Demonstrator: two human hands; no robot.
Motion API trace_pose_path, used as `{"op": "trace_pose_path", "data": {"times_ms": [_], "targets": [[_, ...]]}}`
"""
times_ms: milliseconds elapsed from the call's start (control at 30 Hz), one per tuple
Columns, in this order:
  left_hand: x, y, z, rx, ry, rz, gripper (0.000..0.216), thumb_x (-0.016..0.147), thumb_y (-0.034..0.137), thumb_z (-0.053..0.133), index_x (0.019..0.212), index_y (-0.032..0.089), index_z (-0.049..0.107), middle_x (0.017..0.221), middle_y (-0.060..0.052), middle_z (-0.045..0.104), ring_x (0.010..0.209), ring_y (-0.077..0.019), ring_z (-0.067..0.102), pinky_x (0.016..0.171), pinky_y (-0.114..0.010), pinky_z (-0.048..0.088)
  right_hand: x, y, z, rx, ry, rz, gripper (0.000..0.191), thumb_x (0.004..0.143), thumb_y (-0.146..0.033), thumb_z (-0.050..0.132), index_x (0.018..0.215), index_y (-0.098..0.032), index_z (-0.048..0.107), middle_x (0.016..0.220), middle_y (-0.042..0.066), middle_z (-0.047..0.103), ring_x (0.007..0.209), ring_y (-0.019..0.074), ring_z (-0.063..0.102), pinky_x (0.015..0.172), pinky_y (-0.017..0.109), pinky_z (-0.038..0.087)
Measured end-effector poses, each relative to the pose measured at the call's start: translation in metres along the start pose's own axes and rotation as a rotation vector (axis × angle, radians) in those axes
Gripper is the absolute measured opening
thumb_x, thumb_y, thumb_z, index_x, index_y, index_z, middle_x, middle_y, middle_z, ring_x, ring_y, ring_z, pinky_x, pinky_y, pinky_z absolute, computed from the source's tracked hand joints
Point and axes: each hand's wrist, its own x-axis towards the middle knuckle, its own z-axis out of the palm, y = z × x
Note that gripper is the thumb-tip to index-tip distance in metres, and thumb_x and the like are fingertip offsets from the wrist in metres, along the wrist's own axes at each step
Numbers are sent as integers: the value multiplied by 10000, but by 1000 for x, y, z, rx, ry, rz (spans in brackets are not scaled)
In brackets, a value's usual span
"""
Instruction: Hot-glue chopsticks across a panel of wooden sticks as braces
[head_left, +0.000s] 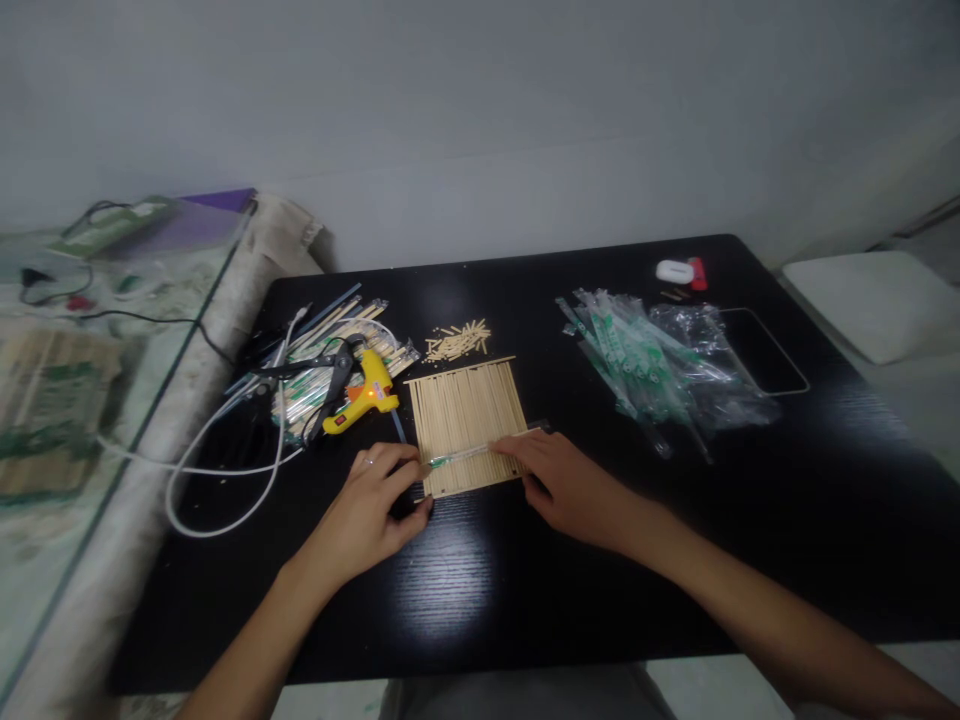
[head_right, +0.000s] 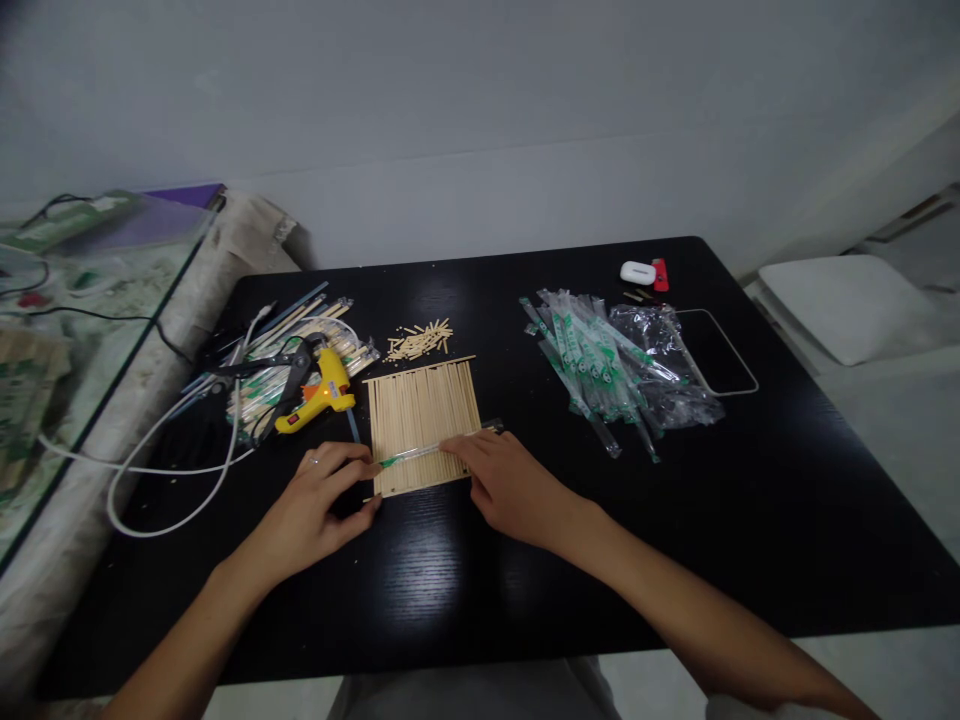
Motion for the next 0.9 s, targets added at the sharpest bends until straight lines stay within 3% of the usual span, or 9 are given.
{"op": "trace_pose_path", "data": {"times_ms": [900], "targets": [[0,1,0,-7,8,-13,186,937,264,648,1114,230,693,1173,-90,682,1075,-277,612,895,-431,476,0,1,1,5,9,1,657,850,6,520,1458,-238,566,1376,113,697,1285,274,630,1085,503,482]]}}
